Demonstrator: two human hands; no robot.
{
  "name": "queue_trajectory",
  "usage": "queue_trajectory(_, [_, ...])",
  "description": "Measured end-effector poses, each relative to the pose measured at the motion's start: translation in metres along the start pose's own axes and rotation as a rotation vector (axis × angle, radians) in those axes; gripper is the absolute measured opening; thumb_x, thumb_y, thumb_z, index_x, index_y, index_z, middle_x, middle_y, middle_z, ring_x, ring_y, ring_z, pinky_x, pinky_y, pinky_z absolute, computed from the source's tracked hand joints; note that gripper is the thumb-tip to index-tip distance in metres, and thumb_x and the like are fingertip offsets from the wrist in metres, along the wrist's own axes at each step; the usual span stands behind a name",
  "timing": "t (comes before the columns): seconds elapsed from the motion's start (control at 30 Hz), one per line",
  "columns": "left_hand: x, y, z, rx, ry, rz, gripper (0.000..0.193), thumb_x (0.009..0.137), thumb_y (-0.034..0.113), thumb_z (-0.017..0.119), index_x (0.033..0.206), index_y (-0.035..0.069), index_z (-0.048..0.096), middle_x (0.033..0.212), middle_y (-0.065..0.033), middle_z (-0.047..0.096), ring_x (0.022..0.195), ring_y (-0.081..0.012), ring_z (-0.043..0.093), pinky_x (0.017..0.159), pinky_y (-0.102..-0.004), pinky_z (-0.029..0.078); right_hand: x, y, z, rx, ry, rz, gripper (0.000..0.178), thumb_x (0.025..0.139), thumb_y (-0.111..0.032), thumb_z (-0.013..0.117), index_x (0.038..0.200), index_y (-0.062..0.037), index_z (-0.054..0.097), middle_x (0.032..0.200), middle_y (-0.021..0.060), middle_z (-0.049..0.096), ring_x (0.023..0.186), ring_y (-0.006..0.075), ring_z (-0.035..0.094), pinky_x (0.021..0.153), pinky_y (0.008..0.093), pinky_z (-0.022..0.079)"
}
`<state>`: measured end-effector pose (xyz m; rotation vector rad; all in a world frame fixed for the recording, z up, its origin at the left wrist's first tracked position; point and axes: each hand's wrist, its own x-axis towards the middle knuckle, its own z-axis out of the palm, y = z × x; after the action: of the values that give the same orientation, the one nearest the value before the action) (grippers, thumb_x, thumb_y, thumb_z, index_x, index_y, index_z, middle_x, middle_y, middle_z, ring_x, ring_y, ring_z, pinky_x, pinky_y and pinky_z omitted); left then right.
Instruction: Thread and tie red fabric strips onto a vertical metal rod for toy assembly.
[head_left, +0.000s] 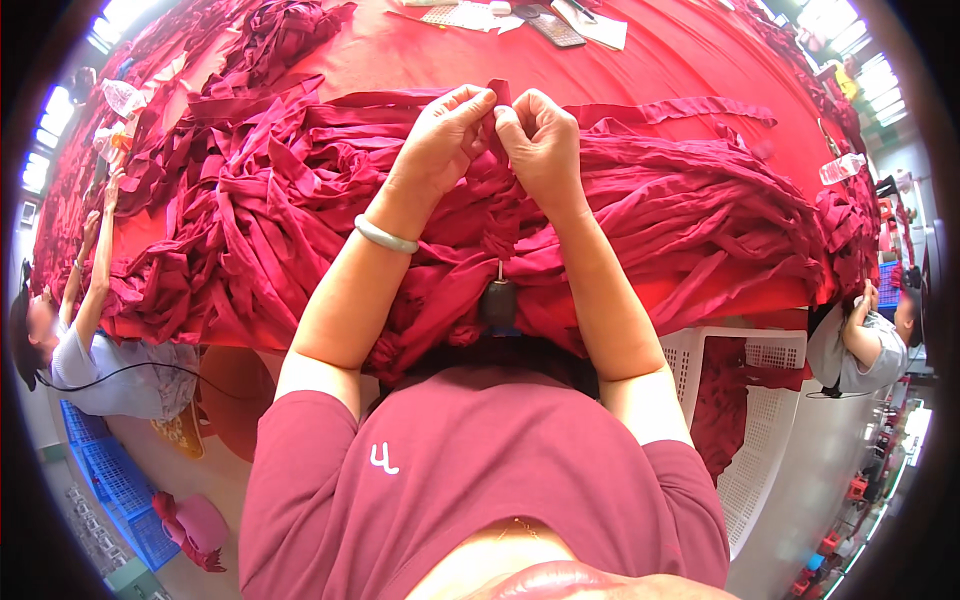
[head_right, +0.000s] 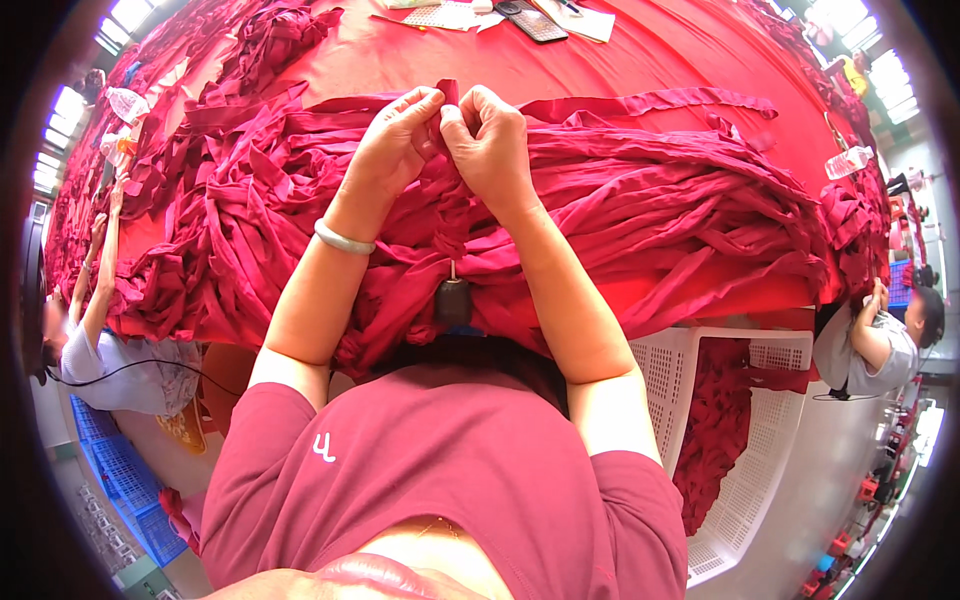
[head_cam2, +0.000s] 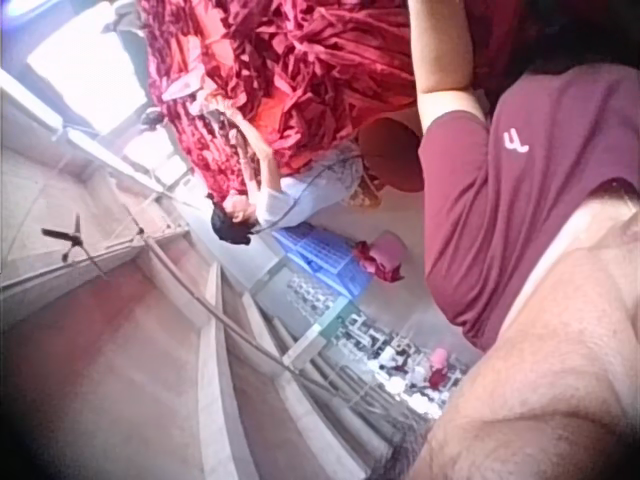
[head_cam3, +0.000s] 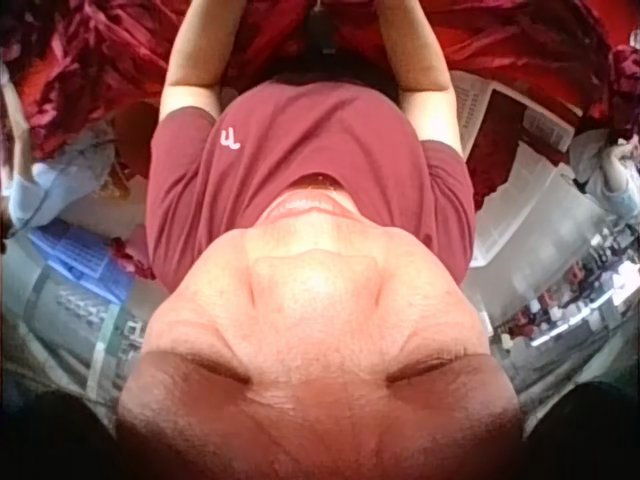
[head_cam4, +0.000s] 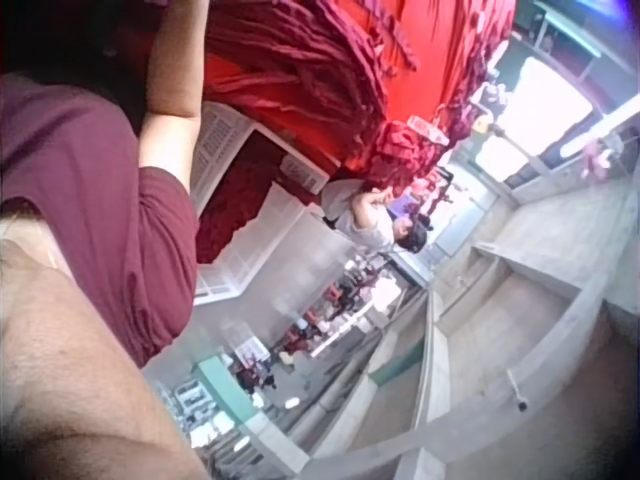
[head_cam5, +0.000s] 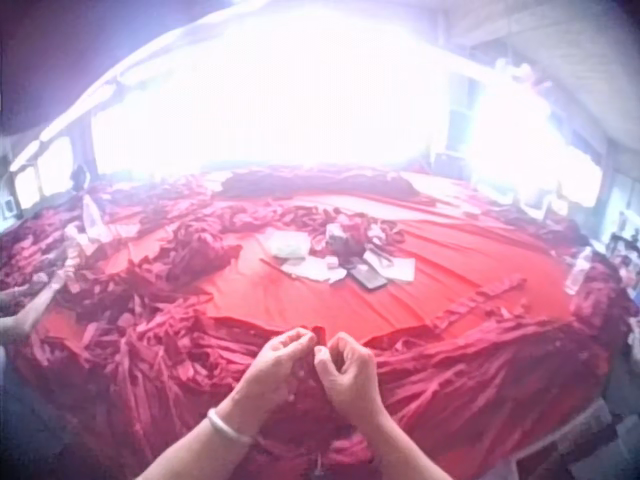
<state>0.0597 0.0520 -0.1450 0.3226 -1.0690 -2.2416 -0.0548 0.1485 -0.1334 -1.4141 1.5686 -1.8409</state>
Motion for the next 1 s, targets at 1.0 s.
queue_trajectory(1.0, [0.009, -0.005, 0.011, -0.069, 0.088, 0.082, 0.009, 0.098, 0.014, 0.06, 0.101, 0.006, 0.064, 0.086, 0.0028, 0.064, 0.07, -0.0033, 0.056, 0.059, -0.0171, 0.044, -0.002, -0.015, -0.002, -0.221, -0.037, -0.077, 0.023, 0.09, -0.007, 0.064, 0.071, -0.0035, 0.05, 0.057, -0.0038, 0.043, 0.055, 0.0018, 0.037, 0.047, 0.024, 0.032])
